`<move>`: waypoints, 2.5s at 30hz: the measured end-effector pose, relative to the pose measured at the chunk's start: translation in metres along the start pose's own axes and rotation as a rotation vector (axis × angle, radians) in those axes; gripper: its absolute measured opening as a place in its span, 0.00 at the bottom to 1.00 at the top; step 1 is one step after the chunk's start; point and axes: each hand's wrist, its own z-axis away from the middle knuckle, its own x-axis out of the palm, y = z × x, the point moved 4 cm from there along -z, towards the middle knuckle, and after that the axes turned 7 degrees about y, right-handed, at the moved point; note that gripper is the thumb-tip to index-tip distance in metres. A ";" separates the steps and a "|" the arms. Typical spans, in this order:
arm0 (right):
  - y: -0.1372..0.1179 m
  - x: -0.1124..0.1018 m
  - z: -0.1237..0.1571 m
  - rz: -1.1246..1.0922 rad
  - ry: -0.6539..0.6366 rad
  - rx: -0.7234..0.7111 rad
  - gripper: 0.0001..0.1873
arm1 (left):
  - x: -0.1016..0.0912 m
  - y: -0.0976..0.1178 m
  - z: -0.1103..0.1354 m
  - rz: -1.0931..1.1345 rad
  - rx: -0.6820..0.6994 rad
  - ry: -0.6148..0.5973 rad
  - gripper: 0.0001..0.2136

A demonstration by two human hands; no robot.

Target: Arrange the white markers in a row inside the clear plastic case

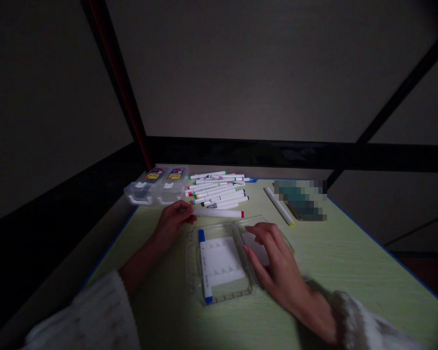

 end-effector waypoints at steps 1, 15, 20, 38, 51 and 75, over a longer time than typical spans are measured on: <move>0.000 0.000 0.000 0.002 0.004 0.011 0.14 | 0.001 0.000 0.000 -0.002 -0.002 -0.007 0.08; -0.006 0.004 0.001 -0.093 -0.063 0.007 0.20 | 0.012 -0.006 0.007 -0.023 -0.070 -0.165 0.08; -0.007 0.006 0.003 -0.167 -0.133 -0.033 0.18 | 0.017 -0.006 0.010 -0.058 -0.072 -0.234 0.08; -0.012 0.012 0.008 -0.131 -0.261 -0.110 0.17 | 0.017 -0.004 0.012 0.061 -0.127 -0.164 0.12; -0.020 0.016 0.011 0.077 -0.370 -0.270 0.19 | 0.018 -0.007 0.013 -0.189 0.101 -0.163 0.08; -0.023 0.021 0.011 0.099 -0.476 -0.262 0.16 | 0.030 -0.003 0.022 -0.137 0.135 -0.100 0.15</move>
